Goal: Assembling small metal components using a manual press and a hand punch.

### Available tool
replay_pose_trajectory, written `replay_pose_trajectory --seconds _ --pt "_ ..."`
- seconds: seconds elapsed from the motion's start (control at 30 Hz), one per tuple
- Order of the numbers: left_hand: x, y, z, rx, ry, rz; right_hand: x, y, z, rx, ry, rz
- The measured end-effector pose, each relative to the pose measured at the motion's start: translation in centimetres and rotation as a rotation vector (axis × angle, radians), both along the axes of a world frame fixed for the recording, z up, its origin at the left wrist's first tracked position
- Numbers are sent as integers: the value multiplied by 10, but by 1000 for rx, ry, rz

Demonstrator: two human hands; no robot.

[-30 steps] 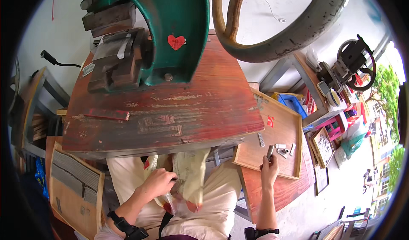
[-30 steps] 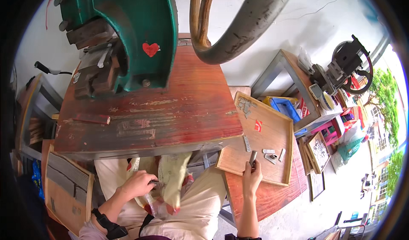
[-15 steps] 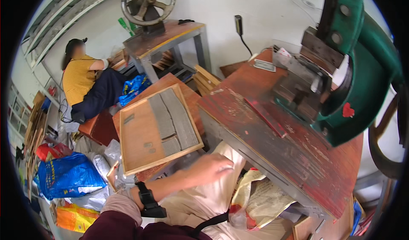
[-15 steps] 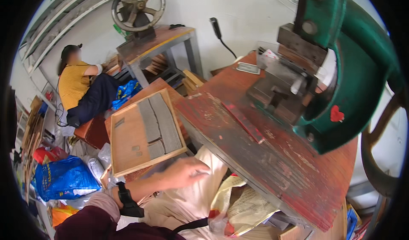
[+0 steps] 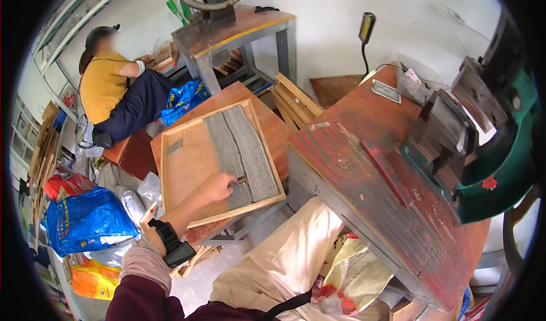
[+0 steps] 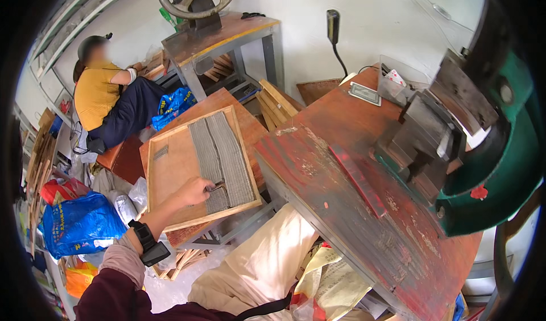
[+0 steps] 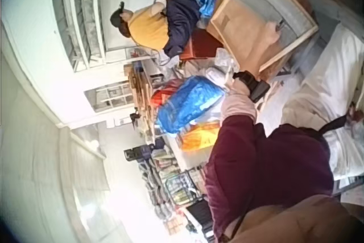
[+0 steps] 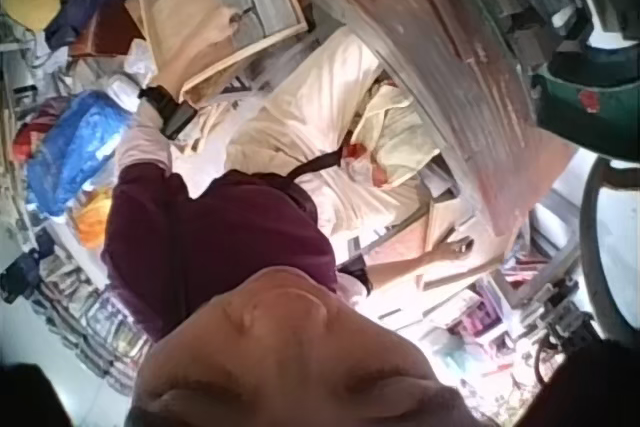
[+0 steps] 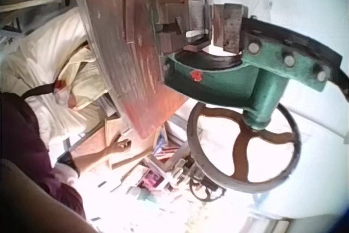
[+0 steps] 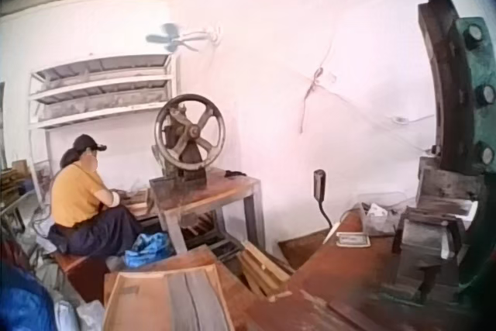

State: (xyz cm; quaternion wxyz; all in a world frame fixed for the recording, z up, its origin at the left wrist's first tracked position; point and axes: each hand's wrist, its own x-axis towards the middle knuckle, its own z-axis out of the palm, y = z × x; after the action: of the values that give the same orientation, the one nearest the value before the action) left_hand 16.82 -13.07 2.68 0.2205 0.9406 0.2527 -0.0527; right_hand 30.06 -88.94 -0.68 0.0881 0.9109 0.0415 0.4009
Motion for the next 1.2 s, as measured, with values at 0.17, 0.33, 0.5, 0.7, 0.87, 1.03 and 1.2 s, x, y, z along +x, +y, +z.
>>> replay_pose_trajectory --seconds 0.17,0.33,0.5,0.7,0.87,1.03,1.2 --pt "8 4 3 -30 103 -62 14 78 74 103 -21 50" --pt "2 4 -7 103 29 -217 23 128 114 236 -24 102" --pt "7 -10 -4 259 5 -221 20 107 116 235 -45 98" --pt "10 5 3 74 106 -137 17 110 120 302 -49 107" --pt "13 11 7 -83 116 -145 10 110 119 302 -63 137" --pt "26 -11 15 141 272 -178 2 116 123 308 -82 114" --pt "11 -1 -5 159 178 -176 3 123 122 436 -7 106"
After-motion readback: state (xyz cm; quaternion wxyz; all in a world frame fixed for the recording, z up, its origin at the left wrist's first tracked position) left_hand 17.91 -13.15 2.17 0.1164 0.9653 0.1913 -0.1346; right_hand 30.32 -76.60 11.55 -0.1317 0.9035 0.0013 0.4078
